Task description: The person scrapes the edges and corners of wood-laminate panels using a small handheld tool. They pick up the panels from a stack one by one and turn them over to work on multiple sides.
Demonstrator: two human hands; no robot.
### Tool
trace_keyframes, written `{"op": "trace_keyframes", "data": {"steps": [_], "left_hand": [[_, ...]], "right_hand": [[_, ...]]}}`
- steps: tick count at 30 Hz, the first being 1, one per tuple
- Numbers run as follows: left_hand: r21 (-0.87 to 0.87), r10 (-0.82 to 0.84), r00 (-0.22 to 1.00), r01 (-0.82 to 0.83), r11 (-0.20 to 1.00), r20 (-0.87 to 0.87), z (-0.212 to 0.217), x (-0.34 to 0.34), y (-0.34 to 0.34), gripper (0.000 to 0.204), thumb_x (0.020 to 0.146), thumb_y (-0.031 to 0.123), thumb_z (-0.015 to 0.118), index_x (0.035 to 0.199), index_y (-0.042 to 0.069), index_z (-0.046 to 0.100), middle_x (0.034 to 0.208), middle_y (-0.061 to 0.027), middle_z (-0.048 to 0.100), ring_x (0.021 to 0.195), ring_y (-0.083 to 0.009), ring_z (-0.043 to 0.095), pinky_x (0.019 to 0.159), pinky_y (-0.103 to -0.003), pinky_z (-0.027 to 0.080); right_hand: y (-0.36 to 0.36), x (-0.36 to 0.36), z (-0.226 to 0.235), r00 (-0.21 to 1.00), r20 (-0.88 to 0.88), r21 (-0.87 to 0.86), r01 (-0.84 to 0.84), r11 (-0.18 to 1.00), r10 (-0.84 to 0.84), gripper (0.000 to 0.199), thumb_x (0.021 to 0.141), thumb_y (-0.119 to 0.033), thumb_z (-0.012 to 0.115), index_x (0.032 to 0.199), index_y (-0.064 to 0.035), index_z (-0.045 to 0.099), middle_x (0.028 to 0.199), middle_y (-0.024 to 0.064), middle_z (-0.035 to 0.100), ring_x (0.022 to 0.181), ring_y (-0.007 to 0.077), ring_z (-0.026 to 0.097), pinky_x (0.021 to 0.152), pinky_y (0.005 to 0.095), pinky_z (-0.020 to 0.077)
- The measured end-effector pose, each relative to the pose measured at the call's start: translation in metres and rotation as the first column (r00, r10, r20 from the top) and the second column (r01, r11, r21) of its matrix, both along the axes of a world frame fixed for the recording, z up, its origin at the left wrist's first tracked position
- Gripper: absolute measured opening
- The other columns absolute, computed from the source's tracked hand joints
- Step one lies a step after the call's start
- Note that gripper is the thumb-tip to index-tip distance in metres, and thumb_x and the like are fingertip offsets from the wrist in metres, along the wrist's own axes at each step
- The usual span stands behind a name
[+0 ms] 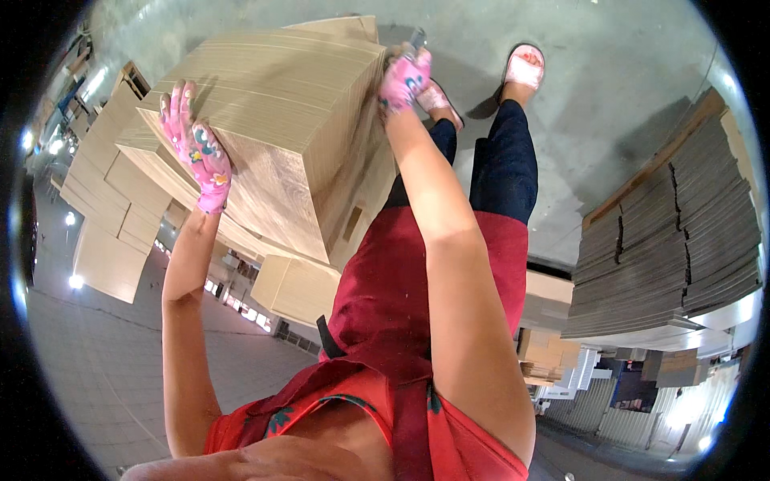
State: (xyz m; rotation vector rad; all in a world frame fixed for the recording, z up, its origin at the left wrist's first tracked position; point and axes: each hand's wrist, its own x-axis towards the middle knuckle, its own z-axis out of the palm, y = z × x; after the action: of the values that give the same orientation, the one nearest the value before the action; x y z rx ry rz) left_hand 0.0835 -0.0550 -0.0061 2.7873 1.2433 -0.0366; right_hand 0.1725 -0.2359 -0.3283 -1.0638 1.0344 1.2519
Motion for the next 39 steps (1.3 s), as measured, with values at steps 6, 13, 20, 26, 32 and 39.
{"op": "trace_keyframes", "data": {"steps": [6,13,20,26,32,39], "left_hand": [[-0.040,0.022,0.999,-0.021,0.999,0.030,-0.008,0.004,0.004,0.042,0.093,0.023,0.036,0.131,0.014,0.049,0.137,-0.0078,0.045,0.134,-0.0315,0.030,0.113,-0.047,0.011],[0.014,0.040,0.998,-0.039,0.999,-0.056,0.000,0.000,0.003,0.048,0.095,0.033,0.028,0.131,0.010,0.049,0.136,-0.0097,0.046,0.133,-0.0315,0.032,0.112,-0.046,0.013],[0.016,0.003,1.000,-0.003,1.000,-0.002,-0.007,-0.003,0.004,0.053,0.098,0.041,0.024,0.130,0.007,0.050,0.135,-0.0107,0.047,0.132,-0.0319,0.033,0.112,-0.045,0.014],[-0.007,0.024,1.000,-0.024,1.000,0.014,-0.003,-0.003,0.002,0.047,0.097,0.039,0.032,0.129,0.011,0.050,0.135,-0.0086,0.047,0.133,-0.0322,0.032,0.112,-0.047,0.013],[-0.013,-0.017,0.994,0.019,1.000,0.107,-0.007,-0.004,0.004,0.039,0.096,0.037,0.038,0.123,0.015,0.055,0.132,-0.0068,0.050,0.130,-0.0338,0.034,0.111,-0.050,0.012],[0.019,-0.055,0.986,0.053,0.998,0.155,-0.011,-0.010,0.005,0.028,0.094,0.027,0.043,0.111,0.015,0.063,0.126,-0.0048,0.054,0.127,-0.0321,0.038,0.110,-0.049,0.013]], "right_hand": [[-0.004,0.000,-0.032,0.964,-0.143,0.104,0.240,0.965,-0.224,0.023,0.095,-0.027,0.040,0.085,-0.0108,0.054,0.074,0.0018,0.054,0.072,0.0139,0.053,0.064,0.0293,0.0453],[0.022,0.026,0.038,0.944,0.313,-0.182,-0.052,0.982,0.108,0.012,0.091,-0.020,0.048,0.084,-0.0125,0.052,0.062,0.0002,0.046,0.054,0.0137,0.046,0.049,0.0275,0.0402],[0.023,0.001,0.010,0.965,0.248,-0.039,-0.079,0.996,0.086,0.038,0.093,-0.043,0.037,0.089,-0.0096,0.055,0.067,0.0038,0.056,0.063,0.0171,0.055,0.058,0.0338,0.0460],[0.028,0.054,0.071,0.944,0.301,-0.100,-0.110,0.989,0.135,0.019,0.092,-0.018,0.052,0.100,-0.0018,0.057,0.077,0.0104,0.065,0.057,0.0154,0.056,0.050,0.0260,0.0426],[-0.008,0.073,0.122,0.996,0.081,0.167,-0.039,0.985,0.026,0.016,0.091,-0.016,0.055,0.100,-0.0024,0.057,0.075,0.0088,0.063,0.057,0.0136,0.057,0.048,0.0223,0.0416],[-0.016,0.055,0.288,0.931,0.246,0.325,-0.343,0.881,0.271,0.015,0.093,-0.013,0.052,0.103,-0.0021,0.054,0.087,0.0064,0.064,0.065,0.0114,0.063,0.049,0.0212,0.0456]]}}
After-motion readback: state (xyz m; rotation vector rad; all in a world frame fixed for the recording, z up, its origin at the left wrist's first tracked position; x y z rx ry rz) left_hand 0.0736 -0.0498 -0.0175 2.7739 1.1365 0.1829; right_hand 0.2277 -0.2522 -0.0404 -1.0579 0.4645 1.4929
